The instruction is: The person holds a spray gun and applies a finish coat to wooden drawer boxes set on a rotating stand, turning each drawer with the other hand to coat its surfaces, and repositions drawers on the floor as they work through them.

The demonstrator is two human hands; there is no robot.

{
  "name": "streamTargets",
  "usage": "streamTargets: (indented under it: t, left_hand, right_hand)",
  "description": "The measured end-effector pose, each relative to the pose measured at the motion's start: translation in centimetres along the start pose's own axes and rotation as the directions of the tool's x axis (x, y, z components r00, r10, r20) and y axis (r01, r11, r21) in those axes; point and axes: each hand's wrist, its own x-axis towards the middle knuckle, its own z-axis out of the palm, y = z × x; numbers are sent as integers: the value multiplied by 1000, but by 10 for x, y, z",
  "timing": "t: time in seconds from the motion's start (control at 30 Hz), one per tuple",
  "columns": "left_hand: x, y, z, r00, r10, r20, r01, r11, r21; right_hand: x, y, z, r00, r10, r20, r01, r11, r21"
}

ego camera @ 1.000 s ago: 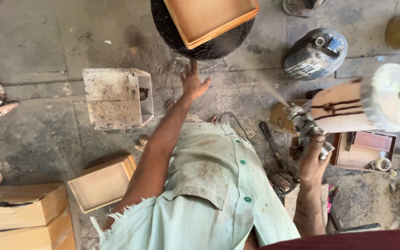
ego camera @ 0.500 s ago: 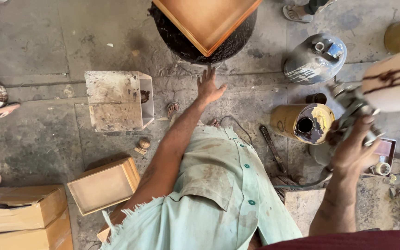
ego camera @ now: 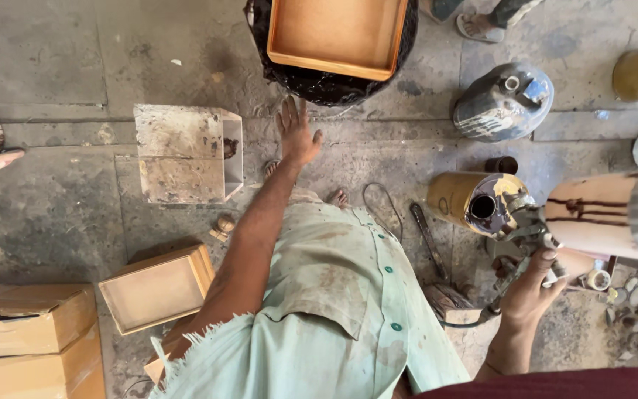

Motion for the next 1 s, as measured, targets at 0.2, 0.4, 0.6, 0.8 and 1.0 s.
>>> streamTargets:
  t: [0.2, 0.4, 0.6, 0.8, 1.0]
  left_hand:
    - [1, 15, 28, 977, 23, 210, -23, 1000, -3]
    - [-2, 37, 42, 964, 40, 264, -43, 999, 4]
    - [1, 55, 41, 936, 44, 349, -54, 998, 19]
    - [6, 60, 44, 923, 72, 377, -75, 997, -7]
    - [-6, 54, 39, 957, 77, 279, -34, 987, -158]
  right_hand:
    - [-7, 9, 11, 992, 125, 10, -125, 992, -16]
    - [-19, -13, 47, 939, 284, 195, -306, 948, 89]
    - [-18, -28, 58, 924, 232, 305, -297, 936, 189]
    - [31, -21, 36, 970, 191, 148, -198, 979, 39]
    - [66, -3, 20, 996, -15, -91, 6, 995, -95]
